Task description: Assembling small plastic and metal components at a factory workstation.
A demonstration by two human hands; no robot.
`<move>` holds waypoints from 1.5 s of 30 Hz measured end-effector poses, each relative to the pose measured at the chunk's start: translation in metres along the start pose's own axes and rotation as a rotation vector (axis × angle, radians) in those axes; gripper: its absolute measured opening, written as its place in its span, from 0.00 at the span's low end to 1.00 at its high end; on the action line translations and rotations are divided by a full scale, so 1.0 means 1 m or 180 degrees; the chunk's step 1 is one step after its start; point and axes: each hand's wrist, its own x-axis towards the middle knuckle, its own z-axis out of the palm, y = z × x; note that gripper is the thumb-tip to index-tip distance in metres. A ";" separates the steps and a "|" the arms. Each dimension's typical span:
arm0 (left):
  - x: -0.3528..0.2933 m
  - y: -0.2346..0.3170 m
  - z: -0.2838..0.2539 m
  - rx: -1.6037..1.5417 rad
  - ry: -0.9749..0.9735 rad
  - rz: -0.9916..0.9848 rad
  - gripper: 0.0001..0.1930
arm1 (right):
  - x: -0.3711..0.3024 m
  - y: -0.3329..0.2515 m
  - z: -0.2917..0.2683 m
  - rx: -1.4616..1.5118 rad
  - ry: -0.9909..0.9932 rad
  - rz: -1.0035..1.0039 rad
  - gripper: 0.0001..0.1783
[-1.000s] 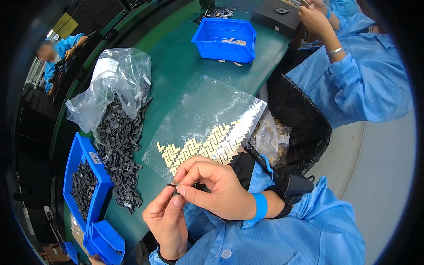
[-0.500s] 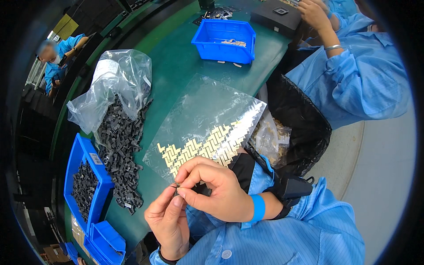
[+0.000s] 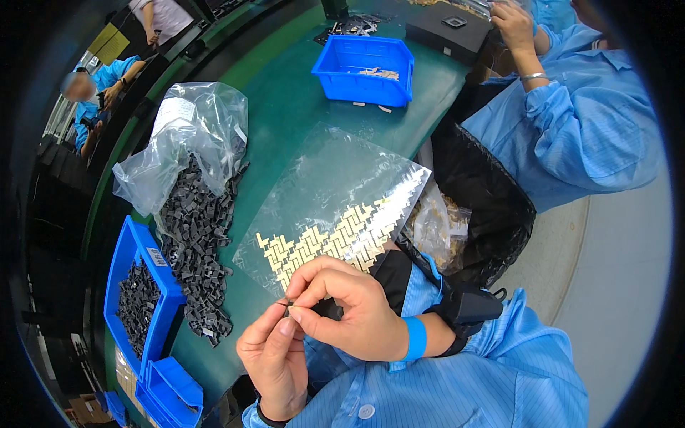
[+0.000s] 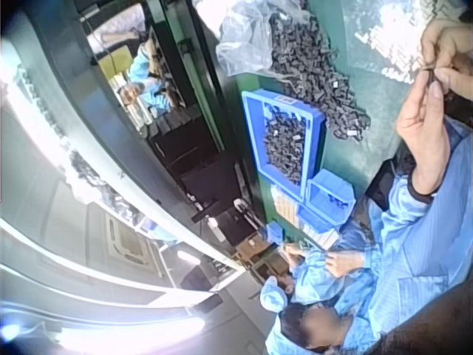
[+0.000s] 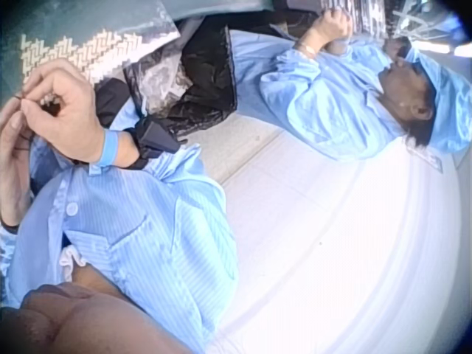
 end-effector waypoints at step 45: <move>0.005 0.008 -0.009 0.0436 -0.0528 0.0354 0.20 | 0.025 -0.009 -0.026 0.0203 -0.1067 0.0476 0.08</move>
